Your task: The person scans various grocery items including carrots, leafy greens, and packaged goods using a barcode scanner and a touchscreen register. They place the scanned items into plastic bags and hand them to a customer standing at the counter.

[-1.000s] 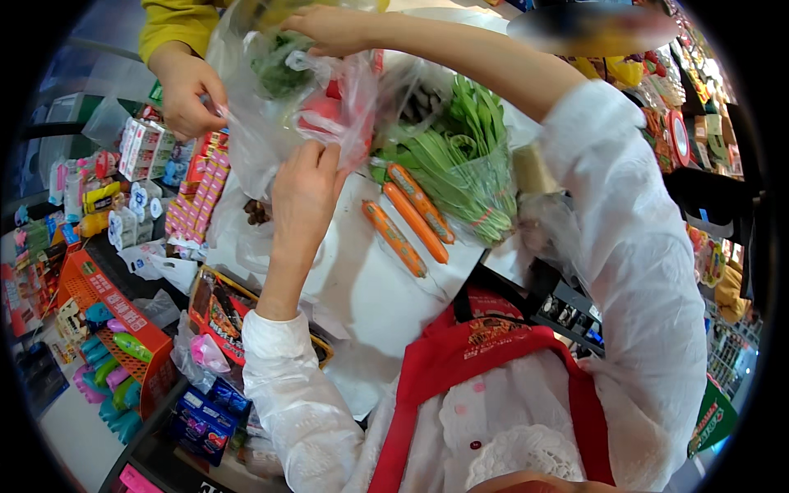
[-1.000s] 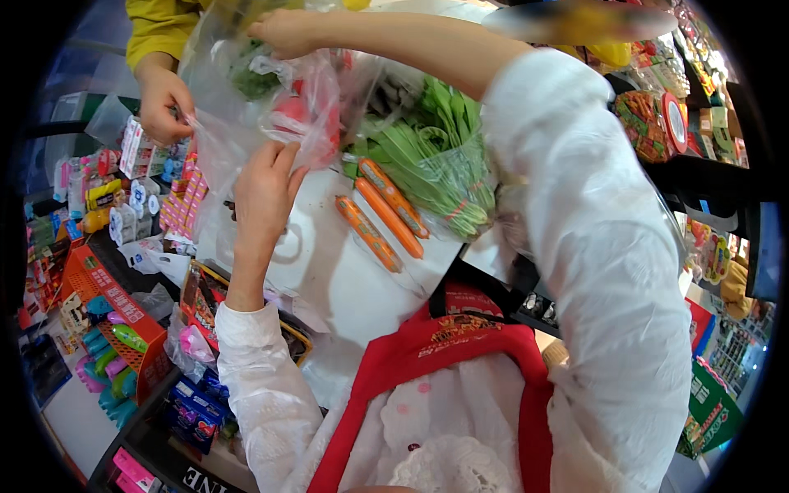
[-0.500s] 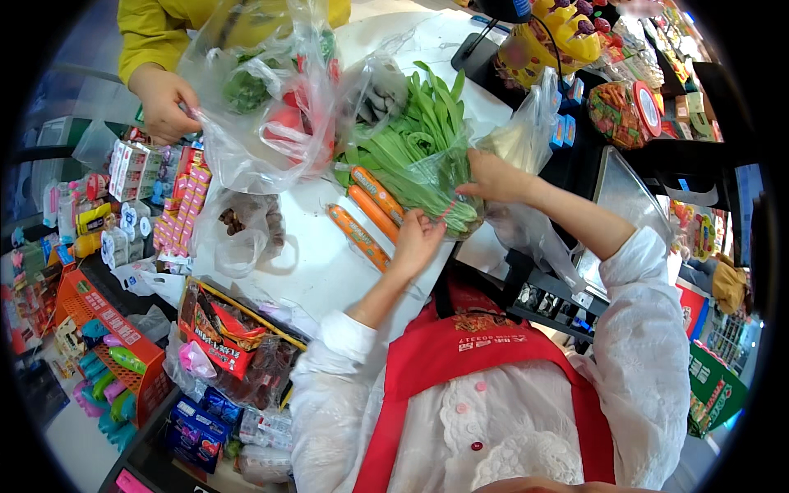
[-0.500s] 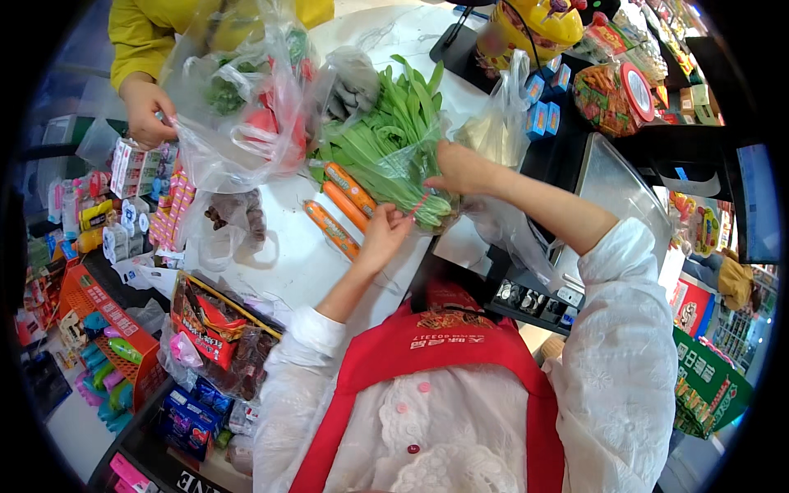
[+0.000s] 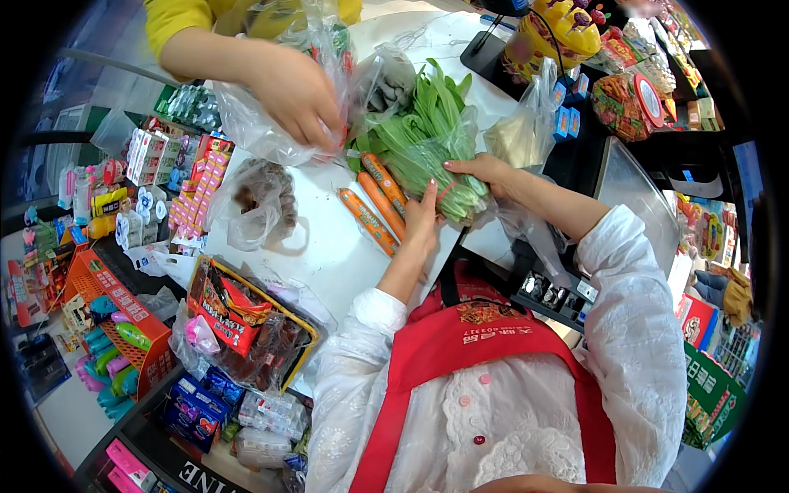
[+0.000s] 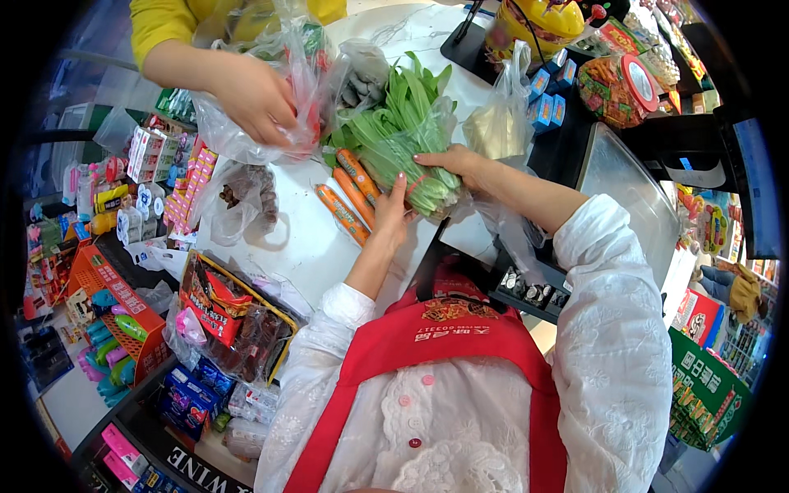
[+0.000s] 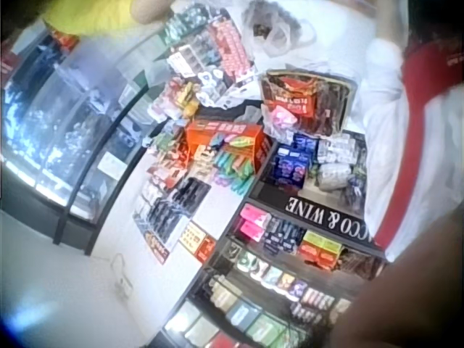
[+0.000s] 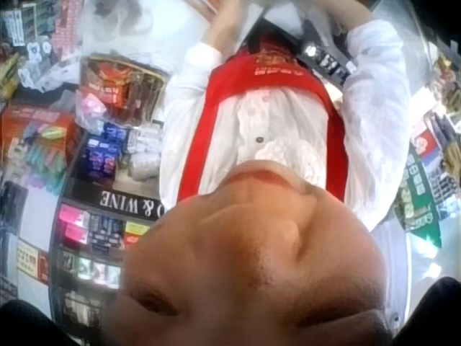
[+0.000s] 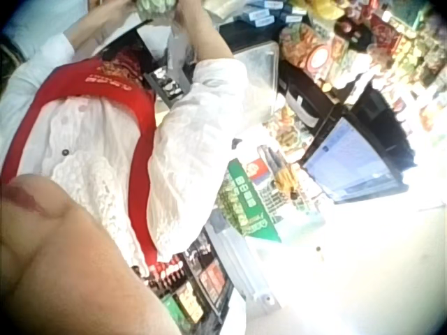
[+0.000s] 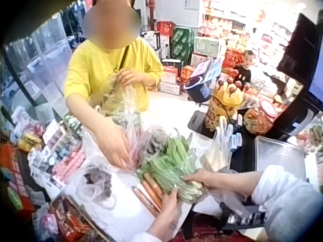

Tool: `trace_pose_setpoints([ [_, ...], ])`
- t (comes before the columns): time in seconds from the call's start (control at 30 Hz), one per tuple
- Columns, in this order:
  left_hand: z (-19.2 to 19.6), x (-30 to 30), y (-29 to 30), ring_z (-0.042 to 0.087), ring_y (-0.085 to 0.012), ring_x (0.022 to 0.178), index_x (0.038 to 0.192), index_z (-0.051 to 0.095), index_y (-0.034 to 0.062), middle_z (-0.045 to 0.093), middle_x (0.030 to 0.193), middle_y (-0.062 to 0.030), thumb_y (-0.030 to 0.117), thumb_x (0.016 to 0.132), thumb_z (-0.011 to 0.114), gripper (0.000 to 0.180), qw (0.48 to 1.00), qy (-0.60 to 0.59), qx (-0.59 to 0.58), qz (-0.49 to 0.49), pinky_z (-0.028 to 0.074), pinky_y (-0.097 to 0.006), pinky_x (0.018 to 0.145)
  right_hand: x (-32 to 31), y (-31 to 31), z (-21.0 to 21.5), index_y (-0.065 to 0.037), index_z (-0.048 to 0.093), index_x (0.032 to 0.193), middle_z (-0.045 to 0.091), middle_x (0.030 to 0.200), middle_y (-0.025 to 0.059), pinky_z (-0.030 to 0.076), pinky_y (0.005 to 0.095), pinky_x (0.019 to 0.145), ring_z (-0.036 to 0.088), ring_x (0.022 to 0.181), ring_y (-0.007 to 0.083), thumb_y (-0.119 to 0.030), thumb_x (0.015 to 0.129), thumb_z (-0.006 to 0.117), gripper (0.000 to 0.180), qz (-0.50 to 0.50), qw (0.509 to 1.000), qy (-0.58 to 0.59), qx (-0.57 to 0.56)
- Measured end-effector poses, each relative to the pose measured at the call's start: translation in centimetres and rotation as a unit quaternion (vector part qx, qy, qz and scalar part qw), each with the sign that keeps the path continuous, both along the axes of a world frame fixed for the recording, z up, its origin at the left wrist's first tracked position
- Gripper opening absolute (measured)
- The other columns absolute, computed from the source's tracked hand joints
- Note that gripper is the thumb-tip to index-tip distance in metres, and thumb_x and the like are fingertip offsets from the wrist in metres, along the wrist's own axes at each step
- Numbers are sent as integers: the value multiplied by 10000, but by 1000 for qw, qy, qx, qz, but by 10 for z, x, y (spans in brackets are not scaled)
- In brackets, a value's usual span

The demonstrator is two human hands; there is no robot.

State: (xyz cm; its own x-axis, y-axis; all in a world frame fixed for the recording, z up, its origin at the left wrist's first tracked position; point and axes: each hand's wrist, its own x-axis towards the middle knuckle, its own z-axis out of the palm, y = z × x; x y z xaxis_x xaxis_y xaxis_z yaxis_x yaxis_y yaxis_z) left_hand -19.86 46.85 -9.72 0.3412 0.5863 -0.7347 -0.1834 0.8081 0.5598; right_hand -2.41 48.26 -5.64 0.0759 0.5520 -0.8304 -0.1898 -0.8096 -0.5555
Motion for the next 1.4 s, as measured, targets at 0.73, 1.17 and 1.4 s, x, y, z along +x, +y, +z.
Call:
trace_pose_setpoints([
  [0.73,-20,-7,-28,515,-156,861,1124,578,-5,589,1022,-69,310,814,668,451,940,138,266,-164,398,-298,744,14,-18,-2,79,452,1173,582,1040,218,475,405,864,585,960,337,-141,767,676,514,260,922,-254,129],
  [1.17,-42,-108,-13,511,-120,773,1095,510,-90,549,839,-72,170,815,666,412,910,346,226,33,436,-269,692,-130,-16,-47,132,483,1060,530,1061,295,448,422,870,545,998,390,-275,724,692,568,334,897,-243,157],
  [1.4,-9,-103,-21,538,-106,765,1232,463,0,573,1027,-61,240,946,478,374,982,44,106,147,458,-238,675,-140,-27,-5,52,466,1204,580,1079,193,453,328,859,565,1000,215,-252,796,657,544,161,966,9,201],
])
